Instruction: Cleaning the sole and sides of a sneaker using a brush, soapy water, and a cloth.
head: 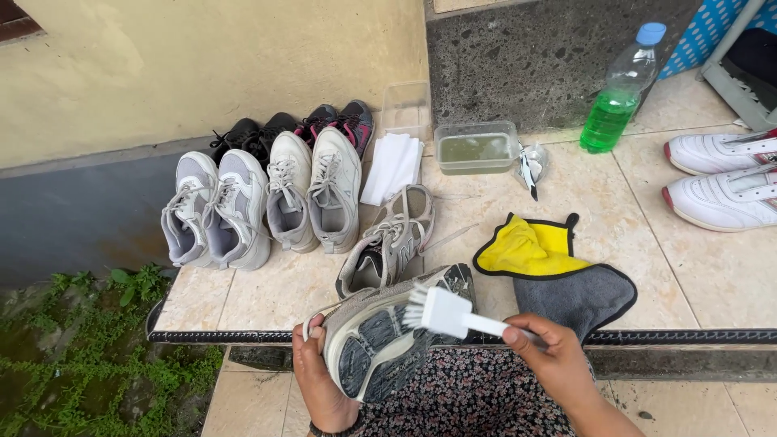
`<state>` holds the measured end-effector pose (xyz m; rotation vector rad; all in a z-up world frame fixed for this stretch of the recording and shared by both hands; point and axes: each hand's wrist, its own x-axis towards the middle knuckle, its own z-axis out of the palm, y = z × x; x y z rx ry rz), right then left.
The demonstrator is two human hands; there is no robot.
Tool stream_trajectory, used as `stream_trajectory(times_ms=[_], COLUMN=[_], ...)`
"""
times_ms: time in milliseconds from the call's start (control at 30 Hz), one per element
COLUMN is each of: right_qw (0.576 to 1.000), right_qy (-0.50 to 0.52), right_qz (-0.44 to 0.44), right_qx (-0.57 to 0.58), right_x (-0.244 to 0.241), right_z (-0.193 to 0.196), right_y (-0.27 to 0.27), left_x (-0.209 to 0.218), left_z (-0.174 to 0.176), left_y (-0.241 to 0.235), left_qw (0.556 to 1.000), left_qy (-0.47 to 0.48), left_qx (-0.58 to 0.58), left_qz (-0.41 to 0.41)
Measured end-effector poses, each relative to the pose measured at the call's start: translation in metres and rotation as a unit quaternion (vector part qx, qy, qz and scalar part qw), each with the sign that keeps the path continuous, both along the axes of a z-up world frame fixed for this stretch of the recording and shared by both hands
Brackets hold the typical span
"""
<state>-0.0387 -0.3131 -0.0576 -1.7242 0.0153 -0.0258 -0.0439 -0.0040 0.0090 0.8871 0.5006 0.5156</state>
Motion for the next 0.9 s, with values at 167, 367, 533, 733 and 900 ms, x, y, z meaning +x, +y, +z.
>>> stream_trajectory(times_ms=[167, 367, 533, 733, 900], right_qw=[0.984, 0.996, 0.988, 0.985, 0.989], right_qy=[0.098, 0.080, 0.138, 0.154, 0.139], right_qz=[-0.146, -0.019, -0.063, -0.081, -0.048], right_qx=[-0.024, 0.031, -0.016, -0.004, -0.015], right_x=[0.020, -0.008, 0.005, -0.015, 0.000], right_z=[-0.006, -0.004, -0.019, -0.005, -0.031], right_y=[-0.031, 0.013, -0.011, 0.011, 0.008], left_x=[0.003, 0.011, 0.023, 0.028, 0.028], left_z=[-0.005, 0.002, -0.017, -0.029, -0.036], left_y=[0.022, 0.020, 0.042, 0.046, 0.057], left_qw=[0.999, 0.999, 0.989, 0.982, 0.983], left_qy=[0.036, 0.023, -0.016, -0.004, -0.026], left_qx=[0.025, -0.006, -0.140, -0.186, -0.181], left_qz=[0.006, 0.021, 0.044, 0.036, 0.020])
